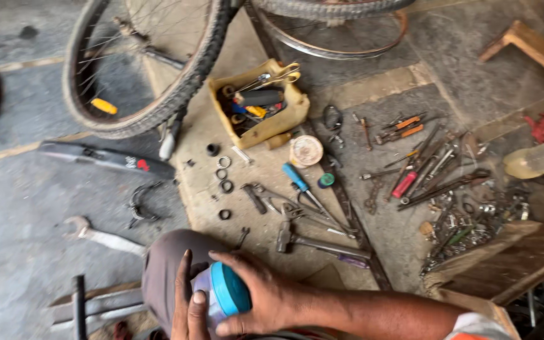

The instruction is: The person cleans small bicycle parts with a cloth, then inserts a bearing into the bicycle fork and tightens it with a wrench. The person also handles a small container of parts and applies grease to the fork.

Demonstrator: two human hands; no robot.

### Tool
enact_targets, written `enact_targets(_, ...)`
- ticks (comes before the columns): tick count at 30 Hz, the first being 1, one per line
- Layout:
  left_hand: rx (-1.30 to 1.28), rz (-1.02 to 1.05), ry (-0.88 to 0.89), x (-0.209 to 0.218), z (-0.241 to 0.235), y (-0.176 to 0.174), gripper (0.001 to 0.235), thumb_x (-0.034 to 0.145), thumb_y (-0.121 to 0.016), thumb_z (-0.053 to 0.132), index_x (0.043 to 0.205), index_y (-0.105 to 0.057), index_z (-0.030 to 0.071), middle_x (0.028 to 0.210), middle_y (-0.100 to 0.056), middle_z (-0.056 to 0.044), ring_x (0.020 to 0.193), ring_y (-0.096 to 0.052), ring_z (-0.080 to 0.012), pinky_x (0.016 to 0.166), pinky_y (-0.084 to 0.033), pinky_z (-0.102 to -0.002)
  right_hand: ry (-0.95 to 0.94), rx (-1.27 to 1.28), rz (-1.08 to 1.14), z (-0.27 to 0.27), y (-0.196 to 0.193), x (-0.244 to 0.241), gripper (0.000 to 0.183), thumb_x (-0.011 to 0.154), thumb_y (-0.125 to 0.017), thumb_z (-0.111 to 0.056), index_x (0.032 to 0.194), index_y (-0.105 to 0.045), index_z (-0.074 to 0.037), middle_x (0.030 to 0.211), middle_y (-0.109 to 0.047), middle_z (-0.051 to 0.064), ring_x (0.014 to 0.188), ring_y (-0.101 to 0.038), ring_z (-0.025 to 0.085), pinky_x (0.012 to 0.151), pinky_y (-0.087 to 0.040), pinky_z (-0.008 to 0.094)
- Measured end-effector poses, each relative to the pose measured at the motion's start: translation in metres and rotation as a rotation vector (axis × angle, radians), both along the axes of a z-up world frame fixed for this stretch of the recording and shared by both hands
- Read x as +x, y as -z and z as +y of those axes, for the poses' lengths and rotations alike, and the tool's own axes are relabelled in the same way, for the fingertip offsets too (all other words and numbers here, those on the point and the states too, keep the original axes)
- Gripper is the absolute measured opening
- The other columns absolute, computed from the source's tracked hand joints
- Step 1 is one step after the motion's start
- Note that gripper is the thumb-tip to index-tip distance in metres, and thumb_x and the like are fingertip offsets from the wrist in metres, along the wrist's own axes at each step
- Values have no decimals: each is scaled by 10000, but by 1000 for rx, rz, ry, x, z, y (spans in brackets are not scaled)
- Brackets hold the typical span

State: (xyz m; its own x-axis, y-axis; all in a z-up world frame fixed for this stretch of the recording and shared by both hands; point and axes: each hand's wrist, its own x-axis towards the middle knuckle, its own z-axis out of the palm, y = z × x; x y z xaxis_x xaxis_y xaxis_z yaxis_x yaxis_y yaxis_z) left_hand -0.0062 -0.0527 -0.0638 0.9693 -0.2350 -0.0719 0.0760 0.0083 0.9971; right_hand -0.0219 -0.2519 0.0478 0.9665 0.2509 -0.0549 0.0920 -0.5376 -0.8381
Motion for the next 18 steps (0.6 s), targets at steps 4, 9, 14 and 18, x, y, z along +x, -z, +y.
enact_targets(4,-16,32,153,9,3,22,711,978,-576,470,1520,-432,33,1549,-436,-170,1364,-535,-320,929,-594,-435,460,-314,37,-72,27,20,1067,599,-959,-444,1438,-450,-27,1394,-523,238,1252,-546,388,1005,-471,489)
enact_targets(9,356,275,74,33,67,4,577,850,-691,430,1313,-689,87,1164,-742,-156,1146,-751,-280,930,-570,-406,938,-790,78,-294,80,69,1178,667,-916,-501,1555,-348,24,1458,-482,324,1301,-528,452,1009,-487,518)
enact_targets(14,754,513,13,46,128,-9,496,945,-649,462,1291,-677,107,1154,-784,-144,861,-761,-318,771,-605,-422,849,-900,148,-399,129,85,1215,610,-929,-564,1612,-413,-110,1453,-565,290,1319,-553,466,1052,-471,568)
enact_targets(18,873,430,-269,41,178,22,475,931,-632,455,1222,-707,87,1040,-782,-213,993,-748,-361,888,-566,-443,557,-1108,158,-395,144,96,1274,634,-935,-591,1688,-397,-118,1274,-686,304,1051,-690,489,895,-564,554)
